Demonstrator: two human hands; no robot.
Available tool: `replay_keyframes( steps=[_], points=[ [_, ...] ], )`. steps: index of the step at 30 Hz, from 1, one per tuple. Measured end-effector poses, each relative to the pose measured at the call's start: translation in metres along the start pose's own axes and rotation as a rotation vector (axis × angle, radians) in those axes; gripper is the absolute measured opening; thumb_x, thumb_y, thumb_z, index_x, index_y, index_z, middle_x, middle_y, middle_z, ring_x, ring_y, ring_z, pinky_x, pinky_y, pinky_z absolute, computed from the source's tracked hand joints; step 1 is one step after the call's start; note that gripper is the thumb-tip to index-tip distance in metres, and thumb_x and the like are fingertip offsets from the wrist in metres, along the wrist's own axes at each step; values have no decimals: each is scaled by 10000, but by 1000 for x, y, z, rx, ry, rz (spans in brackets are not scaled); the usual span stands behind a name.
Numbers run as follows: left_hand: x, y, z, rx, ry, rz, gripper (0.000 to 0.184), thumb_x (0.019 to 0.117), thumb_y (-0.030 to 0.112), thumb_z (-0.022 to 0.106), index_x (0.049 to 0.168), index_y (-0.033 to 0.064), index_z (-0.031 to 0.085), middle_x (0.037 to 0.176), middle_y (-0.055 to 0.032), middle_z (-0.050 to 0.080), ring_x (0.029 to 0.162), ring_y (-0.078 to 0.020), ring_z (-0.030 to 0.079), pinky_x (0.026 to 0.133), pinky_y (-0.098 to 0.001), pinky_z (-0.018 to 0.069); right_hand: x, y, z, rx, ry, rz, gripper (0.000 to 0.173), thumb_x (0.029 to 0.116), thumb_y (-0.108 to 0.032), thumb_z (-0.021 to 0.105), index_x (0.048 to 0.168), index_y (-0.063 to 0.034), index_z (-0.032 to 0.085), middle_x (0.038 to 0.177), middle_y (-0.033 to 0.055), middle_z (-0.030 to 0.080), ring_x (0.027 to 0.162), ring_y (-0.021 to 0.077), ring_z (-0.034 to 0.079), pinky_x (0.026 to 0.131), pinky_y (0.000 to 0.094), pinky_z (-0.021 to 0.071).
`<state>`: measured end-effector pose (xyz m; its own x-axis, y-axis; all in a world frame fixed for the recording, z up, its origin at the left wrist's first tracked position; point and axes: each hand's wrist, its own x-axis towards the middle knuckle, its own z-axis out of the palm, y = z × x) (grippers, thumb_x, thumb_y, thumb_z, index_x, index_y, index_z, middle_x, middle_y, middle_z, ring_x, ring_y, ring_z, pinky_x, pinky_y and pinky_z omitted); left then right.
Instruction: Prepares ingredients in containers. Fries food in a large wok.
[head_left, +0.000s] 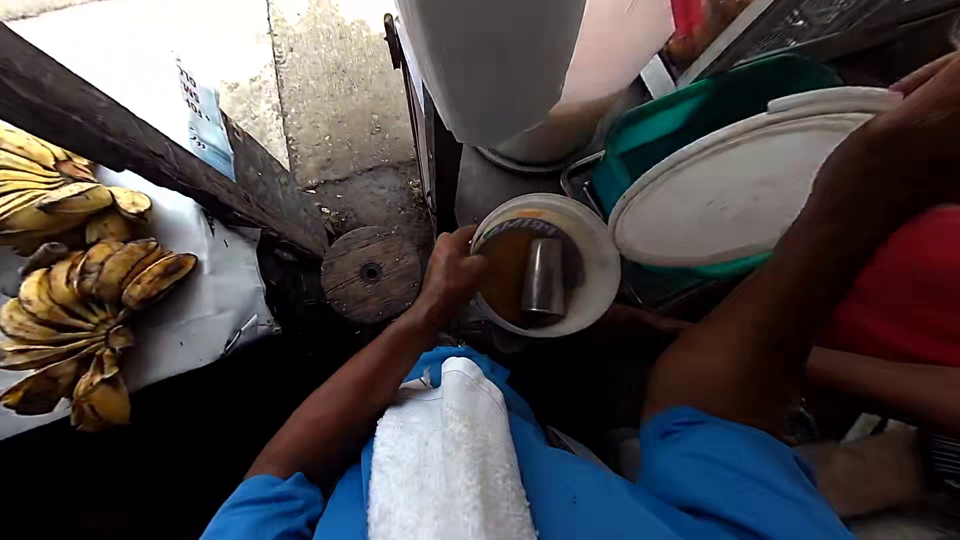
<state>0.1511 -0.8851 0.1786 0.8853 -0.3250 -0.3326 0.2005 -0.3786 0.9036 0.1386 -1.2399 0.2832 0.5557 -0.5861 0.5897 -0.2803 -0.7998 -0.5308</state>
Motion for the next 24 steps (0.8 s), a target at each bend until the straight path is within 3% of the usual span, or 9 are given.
replay_keyframes(
  steps=[2, 5, 10, 14, 17, 19, 22, 24],
  points=[
    [-18, 0, -5, -59, 51, 1, 418, 825, 72, 649, 1240, 93, 692, 1049, -128, 709, 931, -243, 692, 774, -478, 585, -8, -6, 10, -122, -57, 83, 589, 1107, -446, 264, 996, -24, 658, 899, 89, 656, 885, 152, 635, 861, 377, 497],
    [-48, -7, -19, -162, 129, -60, 483, 845, 52, 619, 1319, 143, 645, 1100, -137, 688, 903, -261, 668, 709, -475, 560, -21, -15, 31, -207, -189, 108, 648, 1096, -497, 232, 927, -20, 636, 905, 131, 666, 932, 218, 662, 863, 440, 486],
    [-78, -24, -45, -278, 299, -119, 488, 836, 11, 625, 1302, 152, 659, 1137, -124, 676, 927, -254, 665, 712, -452, 577, -37, -39, 65, -217, -426, 81, 741, 1085, -553, 212, 1021, 52, 634, 1060, 275, 673, 1103, 404, 648, 925, 599, 462],
    [-102, -39, -64, -329, 461, -144, 529, 843, -38, 605, 1340, 140, 645, 1156, -120, 670, 942, -236, 669, 731, -426, 586, -80, -46, 126, -201, -711, -56, 785, 1076, -575, 216, 948, 88, 617, 1017, 357, 659, 1037, 536, 647, 811, 716, 459],
    [-117, -55, -70, -322, 595, -163, 562, 813, -38, 606, 1337, 158, 652, 1214, -117, 654, 1008, -244, 659, 764, -446, 585, -114, -38, 166, -268, -861, -117, 772, 1066, -575, 232, 972, 76, 636, 1076, 361, 662, 1063, 542, 647, 794, 729, 463],
    [-123, -67, -75, -308, 677, -177, 569, 803, -28, 630, 1337, 167, 656, 1244, -129, 620, 1057, -264, 627, 794, -464, 576, -126, -34, 179, -247, -887, -187, 704, 1068, -539, 306, 1077, 84, 634, 1193, 386, 605, 1123, 572, 602, 829, 753, 450],
    [-129, -82, -82, -248, 787, -226, 554, 812, -27, 641, 1335, 154, 659, 1250, -140, 596, 1076, -273, 601, 810, -467, 560, -139, -55, 174, -25, -815, -447, 519, 1085, -399, 409, 1260, 37, 630, 1318, 336, 574, 1254, 524, 539, 1001, 687, 425],
    [-135, -90, -86, -195, 840, -271, 572, 823, -34, 635, 1366, 146, 639, 1263, -148, 578, 1074, -275, 603, 811, -470, 562, -160, -90, 152, 213, -804, -671, 408, 1092, -273, 432, 1307, 13, 628, 1349, 273, 599, 1296, 453, 549, 1075, 601, 433]
  ],
)
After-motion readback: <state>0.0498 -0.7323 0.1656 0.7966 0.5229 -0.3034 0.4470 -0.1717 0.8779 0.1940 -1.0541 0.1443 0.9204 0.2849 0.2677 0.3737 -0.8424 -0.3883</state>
